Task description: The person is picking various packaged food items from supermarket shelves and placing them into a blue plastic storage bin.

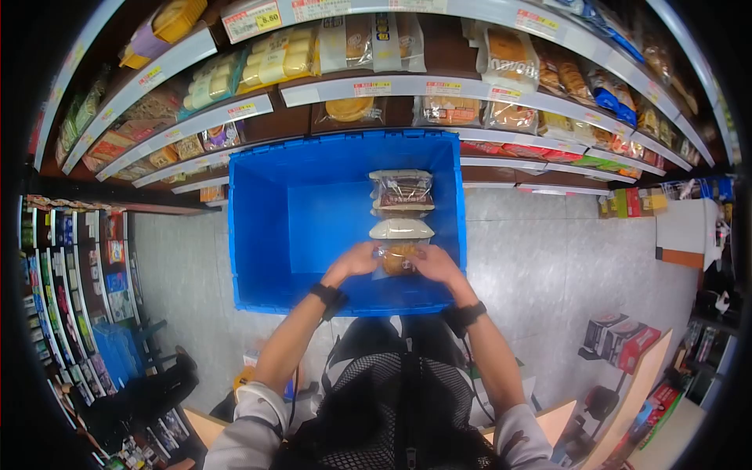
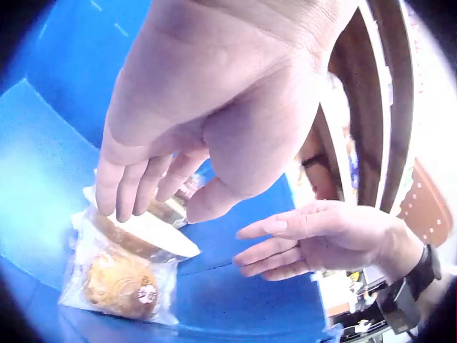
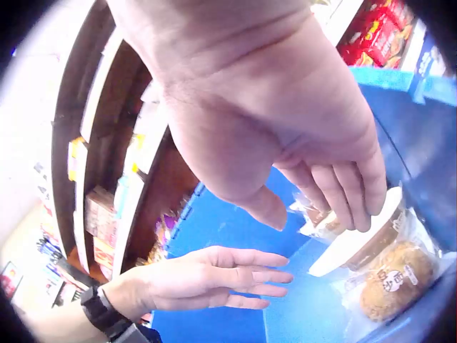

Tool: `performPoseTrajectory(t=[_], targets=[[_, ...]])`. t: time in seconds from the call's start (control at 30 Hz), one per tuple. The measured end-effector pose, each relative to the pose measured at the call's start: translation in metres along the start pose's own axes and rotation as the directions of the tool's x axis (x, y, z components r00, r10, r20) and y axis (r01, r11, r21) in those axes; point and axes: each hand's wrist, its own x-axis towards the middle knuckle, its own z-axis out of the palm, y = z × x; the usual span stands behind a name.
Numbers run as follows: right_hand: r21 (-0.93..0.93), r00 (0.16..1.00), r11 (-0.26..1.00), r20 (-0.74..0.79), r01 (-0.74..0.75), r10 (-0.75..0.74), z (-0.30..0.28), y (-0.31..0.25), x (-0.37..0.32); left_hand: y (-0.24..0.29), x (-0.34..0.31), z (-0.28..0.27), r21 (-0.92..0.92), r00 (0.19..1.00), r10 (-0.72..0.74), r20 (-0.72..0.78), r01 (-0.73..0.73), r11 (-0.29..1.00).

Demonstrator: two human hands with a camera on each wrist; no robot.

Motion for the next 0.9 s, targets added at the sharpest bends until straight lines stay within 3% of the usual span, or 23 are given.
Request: performPoseTrajectory(t=[0.03, 0.13, 0.17, 0.23, 0.33, 0.43, 0.5, 0.67, 0.9], targets=[[0.143, 1.000, 0.989, -0.019, 0.027, -0.025, -0.001, -0.002, -0.016, 0.008, -0.014, -0.003, 0.018, 1.000, 0.022, -0.002, -0.022, 1.000], [0.307, 1.000, 0.951, -0.012, -0.022, 0.027, -0.003, -0.001, -0.063, 0.025, -0.048, -0.003, -0.013, 0.988, 0.149, -0.042, -0.149, 0.989], [0.363, 1.000, 0.932, -0.019, -0.015, 0.023, -0.003, -0.002, -0.080, 0.033, -0.059, -0.005, 0.000, 0.992, 0.123, -0.002, -0.123, 0.992], [0.360, 0.991, 0.933, -0.116, -0.026, 0.072, -0.001, 0.003, -0.108, 0.037, -0.072, 0.000, 0.022, 0.992, 0.124, 0.029, -0.125, 0.992], [0.411, 0.973, 0.911, -0.221, 0.025, 0.073, 0.000, 0.013, -0.144, 0.031, -0.085, 0.013, 0.041, 0.965, 0.263, -0.007, -0.263, 0.964], [0.480, 0.951, 0.876, -0.290, 0.051, 0.103, -0.005, 0.015, -0.171, 0.033, -0.102, 0.024, -0.053, 0.928, 0.361, -0.091, -0.366, 0.929], [0.490, 0.943, 0.870, -0.314, 0.058, 0.114, -0.007, 0.019, -0.183, 0.035, -0.111, 0.032, -0.184, 0.947, 0.302, -0.109, -0.317, 0.930], [0.508, 0.941, 0.856, -0.326, 0.095, 0.088, -0.005, 0.033, -0.198, 0.035, -0.120, 0.055, -0.141, 0.951, 0.278, -0.137, -0.296, 0.945], [0.399, 0.959, 0.907, -0.283, 0.132, -0.015, -0.030, 0.048, -0.222, 0.085, -0.141, 0.095, -0.203, 0.934, 0.266, -0.239, -0.316, 0.927]])
